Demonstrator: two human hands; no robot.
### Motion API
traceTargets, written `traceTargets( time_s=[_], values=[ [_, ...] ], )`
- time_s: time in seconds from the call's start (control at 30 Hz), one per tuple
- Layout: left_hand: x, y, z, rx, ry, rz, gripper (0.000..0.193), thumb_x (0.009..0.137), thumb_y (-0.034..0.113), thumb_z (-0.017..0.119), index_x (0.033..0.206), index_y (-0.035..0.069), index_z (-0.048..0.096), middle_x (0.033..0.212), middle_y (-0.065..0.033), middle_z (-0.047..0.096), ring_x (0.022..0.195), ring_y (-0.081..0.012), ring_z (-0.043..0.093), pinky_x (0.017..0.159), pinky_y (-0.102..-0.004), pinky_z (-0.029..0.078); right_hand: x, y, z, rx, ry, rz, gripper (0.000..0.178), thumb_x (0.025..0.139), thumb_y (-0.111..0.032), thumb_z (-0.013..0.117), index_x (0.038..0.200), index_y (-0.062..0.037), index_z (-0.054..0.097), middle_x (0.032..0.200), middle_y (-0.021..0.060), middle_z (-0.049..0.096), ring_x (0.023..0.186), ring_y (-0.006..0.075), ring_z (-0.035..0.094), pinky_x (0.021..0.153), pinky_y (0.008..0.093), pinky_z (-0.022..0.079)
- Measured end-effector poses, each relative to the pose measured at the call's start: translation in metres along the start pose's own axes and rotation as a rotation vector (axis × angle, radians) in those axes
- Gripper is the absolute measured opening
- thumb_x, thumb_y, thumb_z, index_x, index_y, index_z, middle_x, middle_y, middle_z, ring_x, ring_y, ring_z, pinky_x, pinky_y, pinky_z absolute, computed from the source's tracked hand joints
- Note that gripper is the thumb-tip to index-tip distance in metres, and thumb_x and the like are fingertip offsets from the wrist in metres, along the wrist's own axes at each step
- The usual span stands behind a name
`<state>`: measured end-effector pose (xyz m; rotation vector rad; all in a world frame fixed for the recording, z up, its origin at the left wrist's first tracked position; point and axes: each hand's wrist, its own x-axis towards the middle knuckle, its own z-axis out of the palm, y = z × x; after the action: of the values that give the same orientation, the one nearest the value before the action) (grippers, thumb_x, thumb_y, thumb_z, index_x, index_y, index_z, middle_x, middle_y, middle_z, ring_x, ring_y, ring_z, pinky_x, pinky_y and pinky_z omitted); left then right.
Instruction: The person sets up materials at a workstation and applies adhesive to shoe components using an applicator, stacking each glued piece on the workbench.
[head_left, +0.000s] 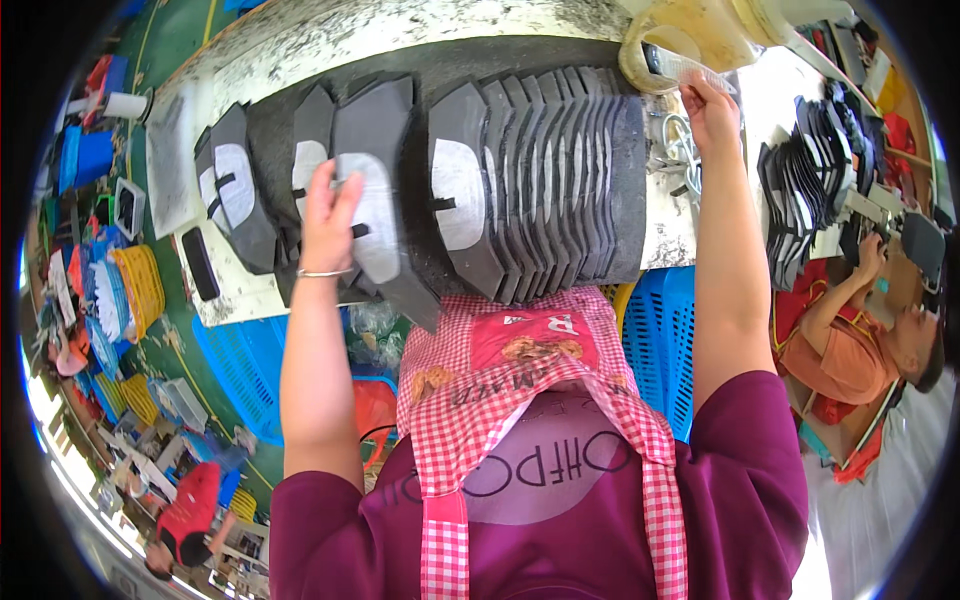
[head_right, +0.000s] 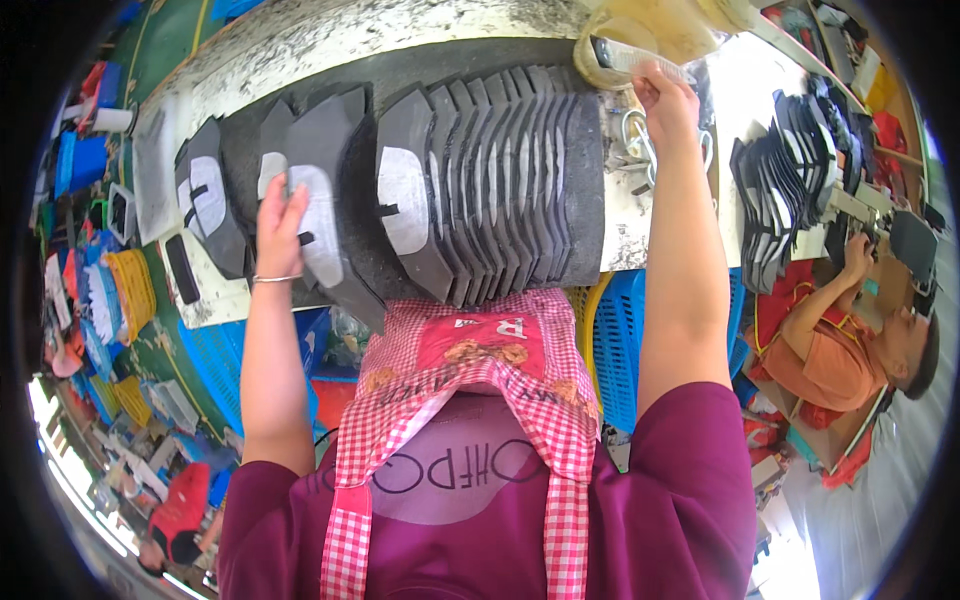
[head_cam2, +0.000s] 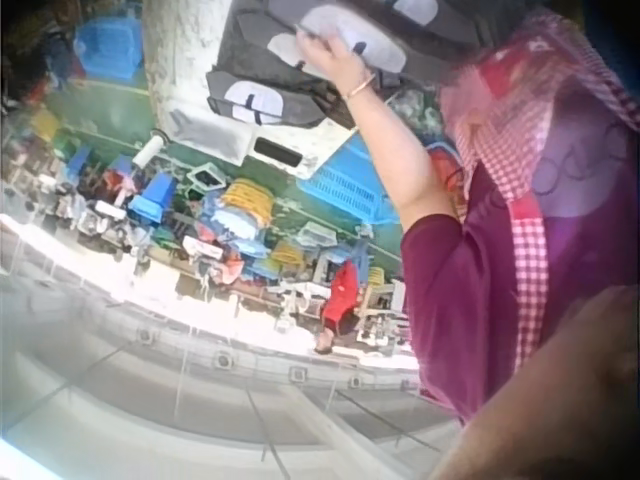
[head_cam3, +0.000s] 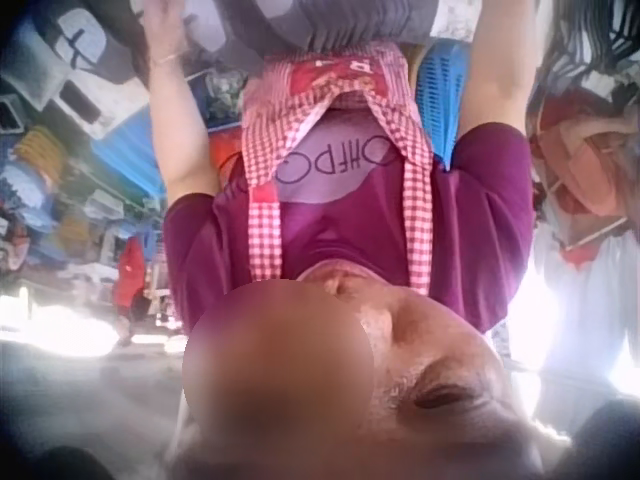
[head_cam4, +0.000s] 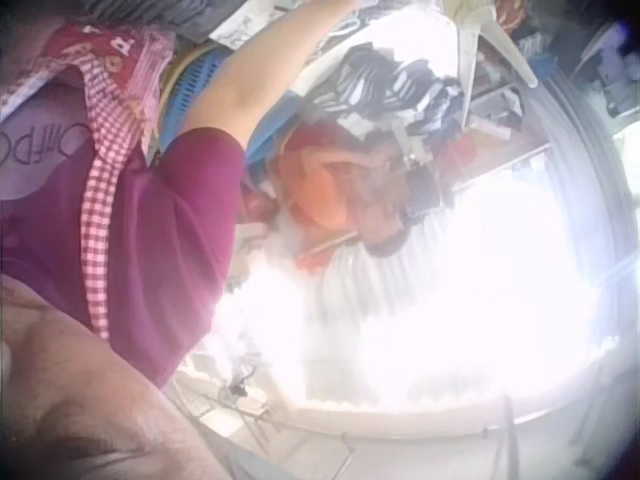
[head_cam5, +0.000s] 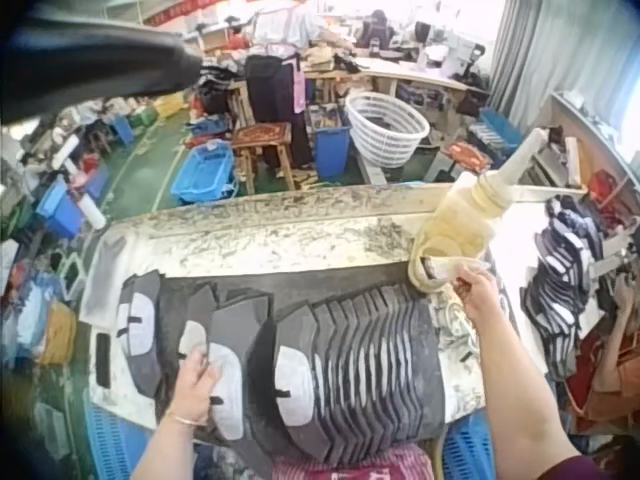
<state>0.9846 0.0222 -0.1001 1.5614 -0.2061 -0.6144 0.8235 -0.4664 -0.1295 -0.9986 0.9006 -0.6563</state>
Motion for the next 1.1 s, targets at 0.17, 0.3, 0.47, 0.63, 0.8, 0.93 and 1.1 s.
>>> traceTargets(
  time_s=[0.17, 0.3, 0.47, 0.63, 0.8, 0.93, 1.1],
  values=[
    [0.008, -0.032, 0.064, 0.32, 0.02, 0.122, 0.03, 0.092, 0.022, 0.055, 0.116, 0.005, 0.047, 0.09, -0.0105, 0.063, 0.081, -0.0219, 0.061, 0.073, -0.0339, 0.047, -0.063, 0.02, 0.047, -0.082, -0.282, 0.096, 0.014, 0.086, -0.007, 0.064, 0.094, 0.0051, 0.062, 0.083, 0.0101, 0.066, 0.068, 0.0143, 0.063, 0.062, 0.0241, 0.054],
    [0.016, -0.063, 0.069, 0.69, 0.136, 0.077, 0.032, 0.092, 0.026, 0.052, 0.116, 0.005, 0.045, 0.076, -0.0243, 0.062, 0.072, -0.0437, 0.061, 0.065, -0.048, 0.047, -0.124, 0.05, 0.117, -0.405, -0.527, 0.071, 0.018, 0.088, -0.015, 0.065, 0.092, 0.0017, 0.065, 0.081, 0.0065, 0.066, 0.067, 0.0121, 0.063, 0.06, 0.0222, 0.052],
    [0.022, -0.069, 0.072, 0.76, 0.136, 0.087, 0.033, 0.093, 0.028, 0.05, 0.117, 0.007, 0.045, 0.085, -0.0261, 0.063, 0.082, -0.047, 0.059, 0.071, -0.0508, 0.046, -0.137, 0.089, 0.169, -1.213, -0.583, -0.657, 0.014, 0.086, -0.014, 0.062, 0.086, 0.0, 0.064, 0.075, 0.0151, 0.065, 0.064, 0.0272, 0.064, 0.059, 0.035, 0.05],
    [0.021, -0.065, 0.073, 0.778, 0.124, 0.028, 0.032, 0.092, 0.027, 0.05, 0.117, 0.007, 0.045, 0.086, -0.028, 0.062, 0.083, -0.0484, 0.059, 0.072, -0.0536, 0.045, -0.122, 0.083, 0.177, -1.01, -0.647, -0.836, 0.013, 0.083, -0.014, 0.062, 0.088, -0.0033, 0.066, 0.073, 0.015, 0.064, 0.067, 0.0316, 0.064, 0.06, 0.0359, 0.049],
    [0.018, -0.071, 0.077, 0.781, 0.183, 0.095, 0.03, 0.092, 0.024, 0.048, 0.116, 0.006, 0.044, 0.08, -0.0293, 0.062, 0.077, -0.0497, 0.058, 0.069, -0.0572, 0.043, -0.205, 0.073, 0.135, -0.817, -1.01, -0.604, 0.01, 0.082, -0.007, 0.056, 0.084, -0.0046, 0.066, 0.082, 0.0155, 0.064, 0.075, 0.0354, 0.063, 0.066, 0.0392, 0.051],
    [0.014, -0.076, 0.077, 0.766, 0.224, 0.128, 0.029, 0.091, 0.023, 0.048, 0.116, 0.007, 0.043, 0.076, -0.0287, 0.061, 0.073, -0.0496, 0.058, 0.066, -0.0581, 0.043, -0.232, 0.069, 0.109, -1.06, -1.304, -0.546, 0.01, 0.079, -0.002, 0.054, 0.081, -0.0048, 0.064, 0.076, 0.0134, 0.062, 0.071, 0.0339, 0.062, 0.065, 0.0411, 0.051],
    [0.015, -0.074, 0.076, 0.762, 0.208, 0.125, 0.029, 0.092, 0.022, 0.047, 0.115, 0.006, 0.043, 0.075, -0.0289, 0.061, 0.073, -0.0494, 0.059, 0.067, -0.0574, 0.043, -0.231, 0.066, 0.109, -0.964, -1.208, -0.438, 0.006, 0.079, -0.008, 0.06, 0.081, -0.0029, 0.063, 0.08, 0.015, 0.064, 0.075, 0.0352, 0.063, 0.066, 0.0399, 0.05]
  ],
)
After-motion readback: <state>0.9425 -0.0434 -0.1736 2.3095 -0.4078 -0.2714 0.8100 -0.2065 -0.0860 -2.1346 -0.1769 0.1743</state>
